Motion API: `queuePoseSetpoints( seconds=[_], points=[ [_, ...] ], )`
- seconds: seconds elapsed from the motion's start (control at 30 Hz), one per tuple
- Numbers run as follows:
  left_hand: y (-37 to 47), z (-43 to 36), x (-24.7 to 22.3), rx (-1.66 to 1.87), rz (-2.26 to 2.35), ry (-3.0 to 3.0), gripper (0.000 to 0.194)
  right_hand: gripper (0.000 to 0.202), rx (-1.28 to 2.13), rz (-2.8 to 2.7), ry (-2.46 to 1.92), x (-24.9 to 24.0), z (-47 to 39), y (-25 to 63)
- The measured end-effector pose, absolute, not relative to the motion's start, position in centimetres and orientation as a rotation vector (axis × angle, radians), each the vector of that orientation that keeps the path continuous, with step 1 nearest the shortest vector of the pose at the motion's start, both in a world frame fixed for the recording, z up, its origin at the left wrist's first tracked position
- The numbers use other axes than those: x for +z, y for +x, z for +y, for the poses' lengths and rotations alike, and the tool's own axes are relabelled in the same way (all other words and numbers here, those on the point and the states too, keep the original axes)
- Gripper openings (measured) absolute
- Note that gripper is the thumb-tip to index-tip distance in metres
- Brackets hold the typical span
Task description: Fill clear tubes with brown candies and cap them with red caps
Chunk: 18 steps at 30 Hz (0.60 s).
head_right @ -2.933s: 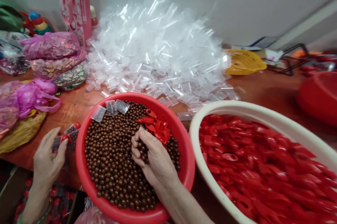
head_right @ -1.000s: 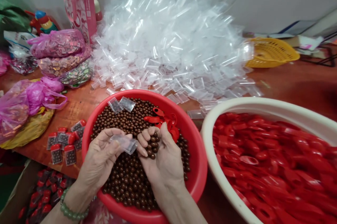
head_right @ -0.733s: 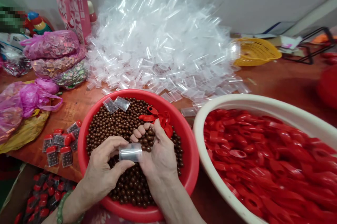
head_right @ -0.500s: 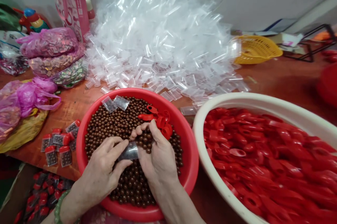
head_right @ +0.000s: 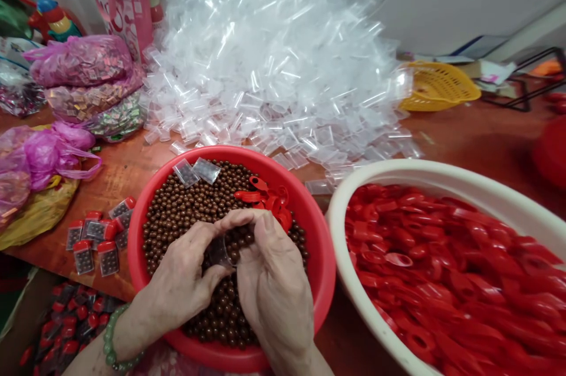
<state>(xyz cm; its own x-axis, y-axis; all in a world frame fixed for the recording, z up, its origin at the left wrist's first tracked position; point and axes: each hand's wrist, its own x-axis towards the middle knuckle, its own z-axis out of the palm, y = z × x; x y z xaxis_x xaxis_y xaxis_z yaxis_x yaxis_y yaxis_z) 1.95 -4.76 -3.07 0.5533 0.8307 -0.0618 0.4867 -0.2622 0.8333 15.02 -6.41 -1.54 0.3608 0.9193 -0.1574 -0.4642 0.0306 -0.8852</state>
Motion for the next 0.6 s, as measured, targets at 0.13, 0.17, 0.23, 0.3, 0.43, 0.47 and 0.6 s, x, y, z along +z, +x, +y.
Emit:
queuePoseSetpoints(
  seconds=[0.13, 0.17, 0.23, 0.3, 0.43, 0.47, 0.6],
  points=[
    [2.0, -4.9, -3.2, 0.617, 1.064, 1.893, 0.034, 0.031, 1.15, -0.621, -1.027, -1.3, -6.7, 15.0],
    [2.0, -5.0, -3.2, 0.658, 1.059, 1.883, 0.035, 0.033, 1.158, -0.651, -1.014, -1.3, -6.9, 14.9],
    [1.9, -5.1, -3.1, 0.734, 1.043, 1.833, 0.036, 0.037, 1.16, -0.705, -0.995, -1.3, -7.1, 14.9],
    [1.9, -5.1, -2.8, 0.759, 1.045, 1.761, 0.033, 0.039, 1.133, -0.725, -1.009, -1.6, -7.3, 15.1],
    [1.5, -5.1, -2.0, 0.712, 1.046, 1.68, 0.031, 0.036, 1.085, -0.744, -1.145, -2.7, -7.6, 16.5],
    [1.4, -5.1, -1.9, 0.716, 1.064, 1.673, 0.03, 0.034, 1.07, -0.753, -1.195, -3.0, -7.7, 17.1],
    [0.7, -5.0, -2.0, 0.657, 1.114, 1.731, 0.022, 0.027, 0.97, -0.781, -1.463, -3.6, -8.5, 19.9]
  ],
)
